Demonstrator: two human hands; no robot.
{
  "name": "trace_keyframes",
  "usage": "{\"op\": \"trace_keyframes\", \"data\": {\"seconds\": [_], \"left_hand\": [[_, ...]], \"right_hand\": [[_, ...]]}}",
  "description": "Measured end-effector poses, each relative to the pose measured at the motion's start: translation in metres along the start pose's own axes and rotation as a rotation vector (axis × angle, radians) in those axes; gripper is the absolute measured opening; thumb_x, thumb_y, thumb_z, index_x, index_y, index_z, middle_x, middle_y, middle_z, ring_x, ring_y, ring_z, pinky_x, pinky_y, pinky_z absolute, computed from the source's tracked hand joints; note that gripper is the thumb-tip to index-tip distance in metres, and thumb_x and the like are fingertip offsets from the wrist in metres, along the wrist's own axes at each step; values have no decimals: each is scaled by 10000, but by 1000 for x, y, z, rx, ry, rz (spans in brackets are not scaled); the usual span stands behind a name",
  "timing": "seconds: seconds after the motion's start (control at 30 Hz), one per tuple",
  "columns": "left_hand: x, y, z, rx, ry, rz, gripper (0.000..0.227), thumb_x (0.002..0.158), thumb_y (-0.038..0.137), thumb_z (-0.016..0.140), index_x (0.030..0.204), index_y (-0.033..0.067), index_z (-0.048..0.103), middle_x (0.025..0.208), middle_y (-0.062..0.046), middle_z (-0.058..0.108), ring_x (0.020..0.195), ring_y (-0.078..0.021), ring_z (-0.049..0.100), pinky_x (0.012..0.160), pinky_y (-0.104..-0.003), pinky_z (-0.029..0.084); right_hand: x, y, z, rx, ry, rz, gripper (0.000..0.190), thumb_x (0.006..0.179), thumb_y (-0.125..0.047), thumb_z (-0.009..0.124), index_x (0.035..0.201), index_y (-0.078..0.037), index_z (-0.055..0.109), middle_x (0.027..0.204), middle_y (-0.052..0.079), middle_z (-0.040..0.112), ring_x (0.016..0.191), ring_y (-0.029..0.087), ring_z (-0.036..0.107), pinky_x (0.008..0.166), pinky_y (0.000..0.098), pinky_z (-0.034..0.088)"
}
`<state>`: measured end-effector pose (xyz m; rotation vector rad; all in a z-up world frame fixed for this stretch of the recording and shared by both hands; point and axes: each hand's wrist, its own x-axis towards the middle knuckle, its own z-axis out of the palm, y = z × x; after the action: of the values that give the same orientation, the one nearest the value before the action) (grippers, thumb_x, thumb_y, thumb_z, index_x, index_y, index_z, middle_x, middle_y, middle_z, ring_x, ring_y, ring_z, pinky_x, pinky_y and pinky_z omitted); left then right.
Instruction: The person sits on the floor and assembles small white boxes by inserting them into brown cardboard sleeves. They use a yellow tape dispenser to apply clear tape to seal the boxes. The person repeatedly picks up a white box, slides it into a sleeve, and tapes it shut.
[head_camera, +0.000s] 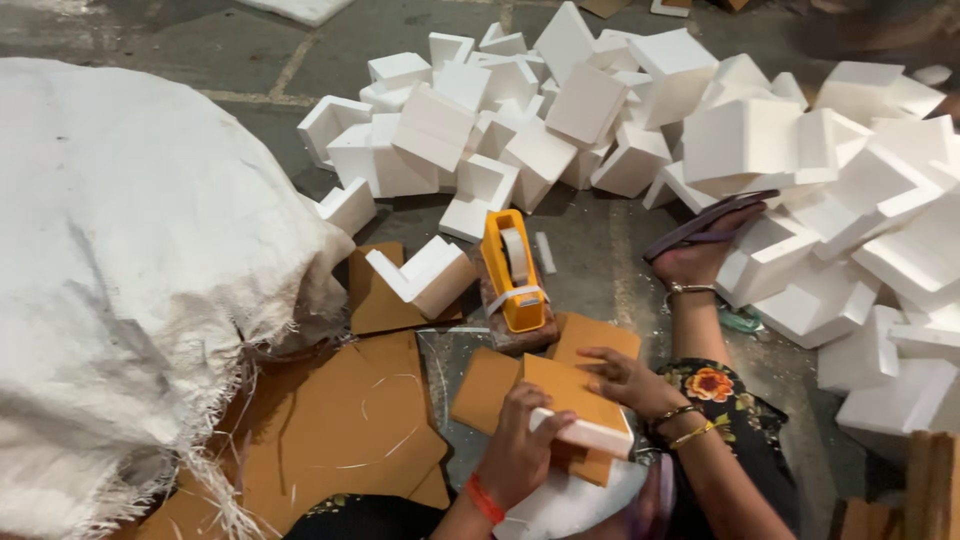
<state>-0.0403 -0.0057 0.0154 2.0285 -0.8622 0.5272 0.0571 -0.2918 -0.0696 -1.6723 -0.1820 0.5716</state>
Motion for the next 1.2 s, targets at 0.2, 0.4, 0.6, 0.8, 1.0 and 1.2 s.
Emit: {"op": "trace_keyframes", "data": {"seconds": [0.2, 0.4, 0.6, 0.8, 1.0, 1.2], "left_hand": [[9, -1, -6, -45, 77, -118, 544, 749, -83, 570, 1252, 119, 615, 1229, -167, 496, 1222, -388, 521, 1065, -486, 444], [3, -37, -15, -200, 426, -437, 468, 851, -52, 521, 1316, 4, 530, 1285, -164, 505, 1245, -350, 500, 1083, -431, 413], [-14, -98, -14, -770, 235, -802, 363, 931, 133, 506, 1246, 45, 664, 1232, -144, 666, 1137, -266, 629, 1006, -361, 479], [42, -78, -13, 33, 163, -275, 503, 770, 290, 829, 1212, 102, 680, 1222, -110, 668, 1161, -303, 575, 1002, -423, 437], [41, -67, -16, 108, -76, -536, 431, 796, 276, 823, 1215, 206, 747, 1164, 9, 720, 1052, -268, 593, 955, -428, 458], [40, -68, -16, 168, -64, -503, 437, 797, 244, 819, 1227, 210, 750, 1138, -9, 712, 1051, -278, 596, 946, -433, 445]], "right_hand": [[-13, 17, 7, 696, 153, 103, 507, 965, -258, 609, 1383, 26, 568, 1221, 140, 699, 1073, 199, 676, 921, 339, 547], [-4, 12, 51, 190, 279, -141, 436, 880, -92, 743, 1285, -11, 604, 1152, 18, 714, 1082, 113, 660, 947, 279, 546], [5, -49, 25, -154, 517, -280, 461, 836, -72, 783, 1276, -12, 659, 1125, 51, 757, 1035, 133, 720, 924, 306, 586], [40, -47, 59, -197, 175, -254, 483, 802, -50, 824, 1259, -39, 669, 1203, 90, 737, 1098, 166, 718, 962, 332, 587], [115, -61, 33, 112, 419, -70, 327, 1003, -304, 608, 1259, -107, 650, 1103, 99, 679, 951, 160, 690, 825, 325, 592], [120, -100, 65, -580, 590, -150, 370, 931, -389, 695, 896, -22, 724, 679, 72, 635, 621, 166, 606, 582, 324, 469]]}}
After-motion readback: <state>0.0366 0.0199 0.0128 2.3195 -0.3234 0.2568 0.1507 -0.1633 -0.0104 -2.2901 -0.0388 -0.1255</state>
